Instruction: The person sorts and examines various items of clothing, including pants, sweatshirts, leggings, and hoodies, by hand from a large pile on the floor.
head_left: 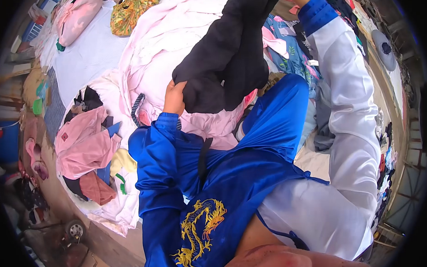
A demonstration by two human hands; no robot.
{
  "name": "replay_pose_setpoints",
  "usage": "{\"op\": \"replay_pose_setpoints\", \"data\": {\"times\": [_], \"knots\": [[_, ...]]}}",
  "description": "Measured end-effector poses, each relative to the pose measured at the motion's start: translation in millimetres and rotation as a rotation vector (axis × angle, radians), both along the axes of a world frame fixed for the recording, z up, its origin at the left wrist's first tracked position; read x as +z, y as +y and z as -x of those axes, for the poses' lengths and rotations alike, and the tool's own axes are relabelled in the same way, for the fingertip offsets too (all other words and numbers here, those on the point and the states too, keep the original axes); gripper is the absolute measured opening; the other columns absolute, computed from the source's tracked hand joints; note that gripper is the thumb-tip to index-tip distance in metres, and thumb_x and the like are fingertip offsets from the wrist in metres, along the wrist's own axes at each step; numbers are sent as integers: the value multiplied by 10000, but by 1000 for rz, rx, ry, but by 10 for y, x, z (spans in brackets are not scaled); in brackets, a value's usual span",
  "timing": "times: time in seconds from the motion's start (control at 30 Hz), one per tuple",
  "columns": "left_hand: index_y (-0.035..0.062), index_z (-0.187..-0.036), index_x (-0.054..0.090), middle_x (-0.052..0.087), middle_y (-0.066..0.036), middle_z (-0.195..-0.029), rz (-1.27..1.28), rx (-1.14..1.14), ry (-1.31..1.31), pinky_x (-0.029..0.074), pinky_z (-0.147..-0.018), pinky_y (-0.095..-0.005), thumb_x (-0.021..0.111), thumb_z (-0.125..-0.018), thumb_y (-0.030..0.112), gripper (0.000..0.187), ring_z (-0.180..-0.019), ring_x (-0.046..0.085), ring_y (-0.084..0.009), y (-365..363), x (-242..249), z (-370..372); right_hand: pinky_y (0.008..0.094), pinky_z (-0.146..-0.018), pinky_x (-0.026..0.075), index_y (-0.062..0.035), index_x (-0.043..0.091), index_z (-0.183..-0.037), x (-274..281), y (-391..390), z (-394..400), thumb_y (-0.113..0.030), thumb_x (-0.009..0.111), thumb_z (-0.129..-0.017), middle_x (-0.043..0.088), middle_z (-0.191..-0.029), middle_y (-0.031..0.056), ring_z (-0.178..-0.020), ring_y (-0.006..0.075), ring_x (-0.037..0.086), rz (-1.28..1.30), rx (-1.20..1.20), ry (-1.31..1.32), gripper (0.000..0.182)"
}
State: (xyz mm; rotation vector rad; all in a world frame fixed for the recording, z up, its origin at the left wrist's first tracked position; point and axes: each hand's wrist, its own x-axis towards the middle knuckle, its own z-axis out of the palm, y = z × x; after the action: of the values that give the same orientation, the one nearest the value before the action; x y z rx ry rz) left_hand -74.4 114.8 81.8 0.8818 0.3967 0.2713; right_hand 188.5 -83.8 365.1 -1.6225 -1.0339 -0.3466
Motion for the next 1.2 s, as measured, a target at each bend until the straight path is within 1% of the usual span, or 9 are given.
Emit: {"op": "replay_pose_setpoints", "data": {"times": [0.07,0.27,0.43,0.5,0.73,0.93,1.03,1.1,1.2], "knots": [[-35,-1258,557,638,-130,-1208,26,-78,-28,488,-957,-347,515,-937,64,339,-1100,617,-229,69,78,90,243,-783,508,23,533,-1278,-1163,-159,104,-157,607,-936,696,-960,68,-856,100,653,226,6,197,393],[-70,-1302,508,624,-169,-1229,-23,-319,-36,485,-990,-369,552,-867,37,451,-1119,621,-265,105,138,374,338,-773,544,-91,203,-1527,-2921,-414,1313,-52,759,-722,168,-1561,247,-817,276,678,711,35,591,979],[-48,-1201,598,672,-111,-1138,53,-368,13,512,-898,-323,648,-811,12,398,-1019,654,-197,-218,328,866,398,-1030,423,-74,643,-1180,-4065,-647,1627,10,712,-687,438,-1458,160,-1230,368,505,686,-52,257,504],[-40,-1185,612,681,-95,-1102,-5,-346,-28,481,-890,-298,689,-761,19,435,-1013,644,-184,-266,380,1145,411,-1008,428,-42,674,-1029,-3775,-726,1689,73,651,-685,666,-1140,146,-1162,377,553,479,18,308,363],[-85,-1389,372,565,-214,-1287,-202,43,-241,391,-1055,-421,880,-685,293,947,-1167,569,-325,-93,1000,1622,213,-689,438,-1,651,-936,-2204,-923,1213,6,628,-856,631,-810,-4,-771,53,561,217,81,544,84],[26,-1432,398,473,-209,-1412,-323,286,-335,340,-1109,-496,428,-946,583,740,-1299,464,-369,921,1743,-733,253,-738,502,13,651,-1047,-1837,259,-357,-118,716,-851,672,-891,65,-790,121,613,-154,-24,644,245],[6,-1447,358,405,-224,-1454,-441,413,-320,380,-1081,-520,393,-998,545,702,-1311,449,-379,1052,1278,-1313,344,-860,518,1,624,-1188,-2286,495,-841,-172,682,-876,679,-1124,128,-975,225,666,64,-491,212,361],[-19,-1328,478,523,-194,-1341,-462,539,-95,498,-952,-424,553,-964,461,608,-1213,539,-336,1145,490,-1357,283,-773,489,-4,682,-1050,-2916,438,-864,-196,737,-834,707,-884,75,-842,153,658,-8,-342,377,294],[-50,-1291,506,612,-179,-1228,-536,360,369,501,-909,-366,678,-915,305,545,-1145,593,-275,705,-932,-1065,357,-903,505,-8,600,-1212,-4092,253,-220,-180,709,-819,672,-1118,173,-1050,273,657,316,-345,576,442]]}}
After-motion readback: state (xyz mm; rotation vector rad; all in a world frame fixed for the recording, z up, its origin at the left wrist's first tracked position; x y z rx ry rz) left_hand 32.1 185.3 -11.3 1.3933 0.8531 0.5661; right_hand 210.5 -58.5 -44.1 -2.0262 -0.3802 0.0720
